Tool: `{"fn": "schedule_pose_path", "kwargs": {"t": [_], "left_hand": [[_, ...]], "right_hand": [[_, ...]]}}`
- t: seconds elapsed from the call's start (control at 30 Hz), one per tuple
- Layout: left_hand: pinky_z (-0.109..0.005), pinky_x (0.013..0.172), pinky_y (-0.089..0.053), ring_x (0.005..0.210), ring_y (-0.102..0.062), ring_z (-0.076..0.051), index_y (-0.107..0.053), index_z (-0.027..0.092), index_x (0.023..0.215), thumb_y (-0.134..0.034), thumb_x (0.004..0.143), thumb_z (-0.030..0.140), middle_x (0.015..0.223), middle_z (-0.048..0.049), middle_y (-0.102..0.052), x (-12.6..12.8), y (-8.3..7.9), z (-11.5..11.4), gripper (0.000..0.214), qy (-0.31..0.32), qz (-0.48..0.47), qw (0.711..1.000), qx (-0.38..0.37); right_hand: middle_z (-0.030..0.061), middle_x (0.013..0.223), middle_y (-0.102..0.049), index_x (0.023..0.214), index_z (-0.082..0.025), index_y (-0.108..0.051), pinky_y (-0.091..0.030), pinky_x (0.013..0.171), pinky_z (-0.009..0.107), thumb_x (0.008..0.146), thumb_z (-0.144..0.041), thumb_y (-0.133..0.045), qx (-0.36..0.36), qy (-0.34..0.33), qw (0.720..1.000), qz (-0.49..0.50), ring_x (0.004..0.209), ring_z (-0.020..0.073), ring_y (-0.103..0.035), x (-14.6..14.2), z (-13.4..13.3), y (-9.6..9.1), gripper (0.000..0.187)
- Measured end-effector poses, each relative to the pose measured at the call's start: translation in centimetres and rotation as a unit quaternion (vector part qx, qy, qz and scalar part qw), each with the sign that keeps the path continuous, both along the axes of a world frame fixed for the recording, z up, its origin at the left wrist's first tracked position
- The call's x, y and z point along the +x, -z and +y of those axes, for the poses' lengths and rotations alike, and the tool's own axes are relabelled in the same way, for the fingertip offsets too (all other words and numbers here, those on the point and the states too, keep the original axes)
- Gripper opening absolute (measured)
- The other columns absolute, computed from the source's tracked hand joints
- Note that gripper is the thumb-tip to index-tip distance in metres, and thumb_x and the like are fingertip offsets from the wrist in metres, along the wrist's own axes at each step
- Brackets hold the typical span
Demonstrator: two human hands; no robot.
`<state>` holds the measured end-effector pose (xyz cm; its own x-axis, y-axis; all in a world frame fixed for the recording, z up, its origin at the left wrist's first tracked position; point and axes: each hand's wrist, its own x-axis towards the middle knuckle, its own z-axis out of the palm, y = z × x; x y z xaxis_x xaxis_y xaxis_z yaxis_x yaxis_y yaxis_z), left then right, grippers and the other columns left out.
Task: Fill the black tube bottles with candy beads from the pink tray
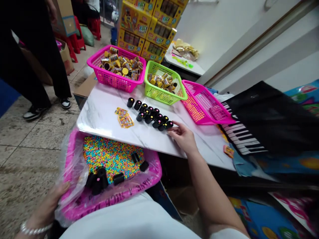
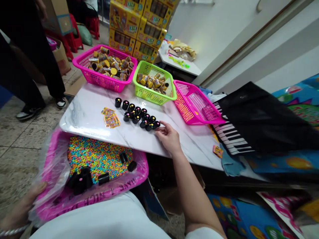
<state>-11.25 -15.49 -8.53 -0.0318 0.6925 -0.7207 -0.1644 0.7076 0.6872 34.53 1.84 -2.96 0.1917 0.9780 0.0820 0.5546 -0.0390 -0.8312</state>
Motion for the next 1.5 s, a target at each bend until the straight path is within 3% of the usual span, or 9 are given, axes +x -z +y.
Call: {"fn": "schedule_pose_path", "kwargs": {"t": [0.1,0.2,0.33,0.53,0.6,0.8,0.97,1.17,1.5], "left_hand": [[-0.047,0.081,-0.062,0.096,-0.073,-0.039,-0.078,0.035,0.091,-0.083,0.054,0.06,0.092,-0.0018,-0.08,0.7,0.0,-0.5,0.045,-0.085,-0.042,0.995,-0.004],[-0.039,0.075,-0.062,0.087,-0.074,-0.034,-0.078,0.024,0.097,-0.087,0.052,0.055,0.094,-0.0075,-0.079,0.8,0.8,-0.8,0.056,-0.08,-0.067,0.995,0.006],[-0.031,0.067,-0.06,0.071,-0.071,-0.025,-0.074,0.02,0.099,-0.09,0.052,0.051,0.084,-0.0056,-0.078,0.2,1.8,-0.6,0.059,-0.074,-0.108,0.991,0.04],[-0.031,0.069,-0.058,0.077,-0.071,-0.025,-0.07,0.02,0.115,-0.088,0.06,0.049,0.086,-0.005,-0.077,0.8,0.9,-0.6,0.065,-0.088,-0.12,0.986,0.079],[-0.031,0.069,-0.057,0.075,-0.071,-0.025,-0.07,0.019,0.113,-0.087,0.062,0.049,0.083,-0.0039,-0.076,0.9,1.0,-0.8,0.062,-0.078,-0.127,0.985,0.09],[-0.028,0.064,-0.056,0.068,-0.066,-0.019,-0.069,0.017,0.108,-0.087,0.061,0.05,0.091,-0.0039,-0.075,0.4,1.8,-0.4,0.061,-0.066,-0.139,0.981,0.119],[-0.03,0.068,-0.055,0.076,-0.066,-0.021,-0.064,0.016,0.113,-0.086,0.06,0.053,0.095,-0.0043,-0.074,0.4,1.5,-0.1,0.067,-0.049,-0.129,0.984,0.111],[-0.029,0.069,-0.054,0.078,-0.065,-0.02,-0.066,0.017,0.108,-0.086,0.059,0.051,0.093,-0.0031,-0.074,0.4,1.7,-0.2,0.063,-0.04,-0.163,0.978,0.125],[-0.033,0.072,-0.057,0.081,-0.069,-0.025,-0.067,0.017,0.108,-0.09,0.052,0.053,0.096,-0.0072,-0.075,0.0,1.7,-0.3,0.071,-0.047,-0.132,0.988,0.07]], "right_hand": [[0.0041,0.081,-0.074,0.124,-0.014,-0.062,-0.055,0.065,0.031,0.068,-0.04,-0.072,0.027,0.06,0.997,-0.032,0.065,0.0172,-0.066,-0.7,-1.4,-0.6,0.062],[0.0014,0.073,-0.07,0.112,-0.017,-0.067,-0.055,0.061,0.031,0.078,-0.04,-0.068,0.098,0.116,0.983,-0.1,0.059,0.0167,-0.064,-3.0,-5.4,-0.8,0.041],[0.0058,0.08,-0.074,0.101,-0.022,-0.073,-0.056,0.063,0.03,0.092,-0.04,-0.06,0.08,-0.103,0.964,-0.231,0.065,0.019,-0.068,-8.5,-10.4,0.8,0.024],[0.0083,0.14,-0.061,0.132,-0.027,-0.063,-0.059,0.079,0.032,0.091,-0.009,-0.052,-0.017,-0.412,0.779,-0.473,0.11,0.0262,-0.068,-11.3,-8.8,5.2,0.046],[0.0083,0.14,-0.06,0.13,-0.026,-0.064,-0.059,0.078,0.032,0.093,-0.013,-0.053,-0.032,-0.441,0.752,-0.488,0.113,0.0267,-0.067,-10.9,-7.7,5.7,0.041],[0.0158,0.133,-0.062,0.128,-0.017,-0.064,-0.056,0.086,0.037,0.094,-0.026,-0.058,-0.03,-0.373,0.793,-0.48,0.109,0.0312,-0.065,-14.5,-6.3,5.2,0.035],[0.0125,0.106,-0.068,0.113,-0.016,-0.069,-0.055,0.077,0.031,0.092,-0.02,-0.061,-0.037,-0.458,0.8,-0.386,0.092,0.0237,-0.067,-18.6,-6.6,5.2,0.023],[0.0041,0.092,-0.069,0.114,-0.021,-0.069,-0.055,0.071,0.028,0.087,-0.032,-0.072,-0.049,-0.463,0.885,0.02,0.075,0.0159,-0.065,-17.8,-7.3,4.3,0.029],[0.0065,0.11,-0.071,0.116,-0.023,-0.065,-0.056,0.092,0.036,0.084,-0.021,-0.069,-0.059,-0.374,0.915,0.138,0.101,0.021,-0.069,-17.3,-8.1,2.6,0.032]]}}
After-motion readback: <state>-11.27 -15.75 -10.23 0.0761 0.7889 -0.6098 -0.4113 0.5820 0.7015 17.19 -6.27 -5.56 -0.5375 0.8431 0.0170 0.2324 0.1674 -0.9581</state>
